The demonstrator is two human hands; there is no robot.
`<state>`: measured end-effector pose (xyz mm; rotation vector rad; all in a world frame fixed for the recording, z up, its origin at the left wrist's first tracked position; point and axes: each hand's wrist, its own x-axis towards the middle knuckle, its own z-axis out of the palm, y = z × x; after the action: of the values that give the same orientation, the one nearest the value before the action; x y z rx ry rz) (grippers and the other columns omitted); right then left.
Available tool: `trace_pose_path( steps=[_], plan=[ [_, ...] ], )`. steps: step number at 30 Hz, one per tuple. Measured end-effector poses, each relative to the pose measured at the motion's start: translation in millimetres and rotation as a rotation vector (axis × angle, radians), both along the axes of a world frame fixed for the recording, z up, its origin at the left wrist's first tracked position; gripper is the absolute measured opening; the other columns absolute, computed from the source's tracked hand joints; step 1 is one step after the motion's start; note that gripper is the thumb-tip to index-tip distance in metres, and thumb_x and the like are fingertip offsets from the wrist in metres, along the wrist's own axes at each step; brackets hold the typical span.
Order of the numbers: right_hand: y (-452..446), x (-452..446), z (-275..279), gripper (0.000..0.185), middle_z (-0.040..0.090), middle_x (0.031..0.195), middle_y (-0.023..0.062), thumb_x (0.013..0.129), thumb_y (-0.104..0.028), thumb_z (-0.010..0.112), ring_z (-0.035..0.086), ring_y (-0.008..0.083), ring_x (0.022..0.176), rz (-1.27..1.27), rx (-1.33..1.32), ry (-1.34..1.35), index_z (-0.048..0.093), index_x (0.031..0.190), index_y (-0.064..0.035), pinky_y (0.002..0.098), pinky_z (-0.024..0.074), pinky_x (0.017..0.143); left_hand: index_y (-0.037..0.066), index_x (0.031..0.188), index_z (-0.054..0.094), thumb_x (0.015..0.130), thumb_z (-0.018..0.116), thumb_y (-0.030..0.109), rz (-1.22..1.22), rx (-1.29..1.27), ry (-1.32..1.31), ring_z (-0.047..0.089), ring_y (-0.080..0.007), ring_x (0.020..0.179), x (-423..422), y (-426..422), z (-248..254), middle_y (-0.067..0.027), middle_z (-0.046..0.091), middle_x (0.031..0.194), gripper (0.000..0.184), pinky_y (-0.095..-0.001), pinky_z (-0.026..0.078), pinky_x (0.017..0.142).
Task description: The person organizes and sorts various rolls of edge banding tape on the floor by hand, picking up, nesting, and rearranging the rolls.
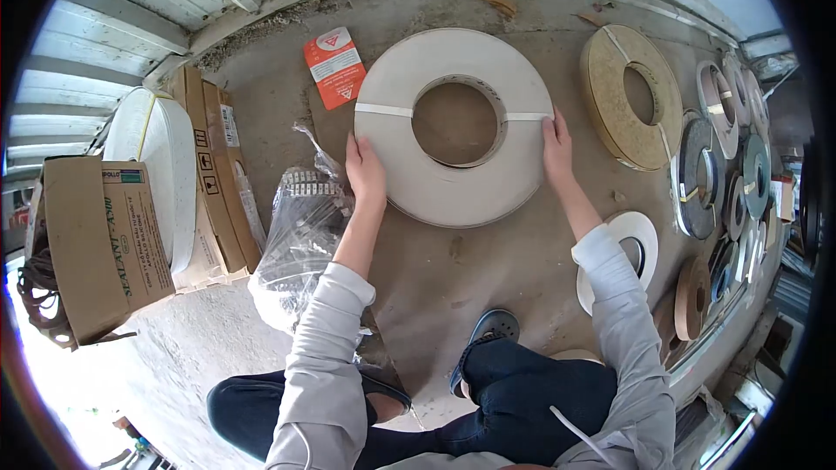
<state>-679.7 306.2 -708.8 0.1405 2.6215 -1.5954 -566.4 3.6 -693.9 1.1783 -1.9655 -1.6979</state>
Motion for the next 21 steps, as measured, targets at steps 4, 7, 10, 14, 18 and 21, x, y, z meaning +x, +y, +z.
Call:
trace_pose_path(
  steps=[4,7,10,14,18,21],
  plan=[
    [-12.9,10.1,1.8,0.043,0.049,0.127,0.0144,0.095,-0.026,0.041,0.045,0.0226,0.118,-0.147,-0.072,0.032,0.043,0.128,0.0022,0.0305,0.0326,0.100,-0.006,0.128,0.040,0.095,0.039,0.021,0.015,0.037,0.112,0.050,-0.0262,0.112,-3.1,2.5,-8.9,-0.0212,0.051,0.123,0.043,-0.0329,0.037,0.095],
    [-13.0,5.2,1.0,0.041,0.052,0.124,0.0174,0.095,-0.025,0.039,0.049,0.0256,0.116,-0.136,-0.095,0.055,0.045,0.127,0.0014,0.0317,0.0351,0.098,-0.006,0.128,0.040,0.095,0.040,0.021,0.027,0.013,0.100,0.052,-0.0253,0.109,-3.2,-4.4,-17.8,-0.0204,0.053,0.120,0.043,-0.0323,0.038,0.094],
    [-20.5,5.0,5.9,0.038,0.053,0.122,0.0174,0.095,-0.023,0.039,0.050,0.0244,0.114,-0.168,0.040,0.040,0.047,0.125,0.0005,0.0314,0.0370,0.096,-0.007,0.125,0.043,0.095,0.040,0.020,0.033,-0.019,0.107,0.053,-0.0235,0.104,-3.1,-9.5,-29.6,-0.0181,0.056,0.114,0.040,-0.0317,0.039,0.092],
    [-15.5,7.8,12.2,0.034,0.059,0.112,0.0197,0.093,-0.021,0.043,0.056,0.0284,0.105,-0.137,-0.038,0.018,0.051,0.119,0.0000,0.0350,0.0430,0.088,-0.004,0.106,0.052,0.096,0.041,0.020,0.021,0.079,0.125,0.049,-0.0151,0.087,0.5,-13.8,-26.4,-0.0086,0.057,0.099,0.028,-0.0305,0.042,0.082],
    [24.4,14.2,32.1,0.039,0.056,0.114,0.0198,0.087,-0.024,0.051,0.054,0.0328,0.105,0.006,0.040,-0.024,0.050,0.120,-0.0019,0.0384,0.0426,0.090,-0.003,0.120,0.044,0.096,0.037,0.021,-0.087,0.261,0.067,0.054,-0.0225,0.098,0.3,-31.7,-28.7,-0.0139,0.054,0.113,0.034,-0.0343,0.044,0.084],
    [109.7,54.8,43.0,0.041,0.055,0.114,0.0195,0.083,-0.024,0.057,0.050,0.0325,0.110,-0.083,0.545,0.291,0.051,0.117,-0.0027,0.0387,0.0407,0.092,-0.003,0.123,0.042,0.095,0.039,0.022,-0.192,0.328,0.079,0.052,-0.0262,0.103,3.7,-35.1,-11.7,-0.0158,0.049,0.119,0.039,-0.0361,0.043,0.089]
  ],
)
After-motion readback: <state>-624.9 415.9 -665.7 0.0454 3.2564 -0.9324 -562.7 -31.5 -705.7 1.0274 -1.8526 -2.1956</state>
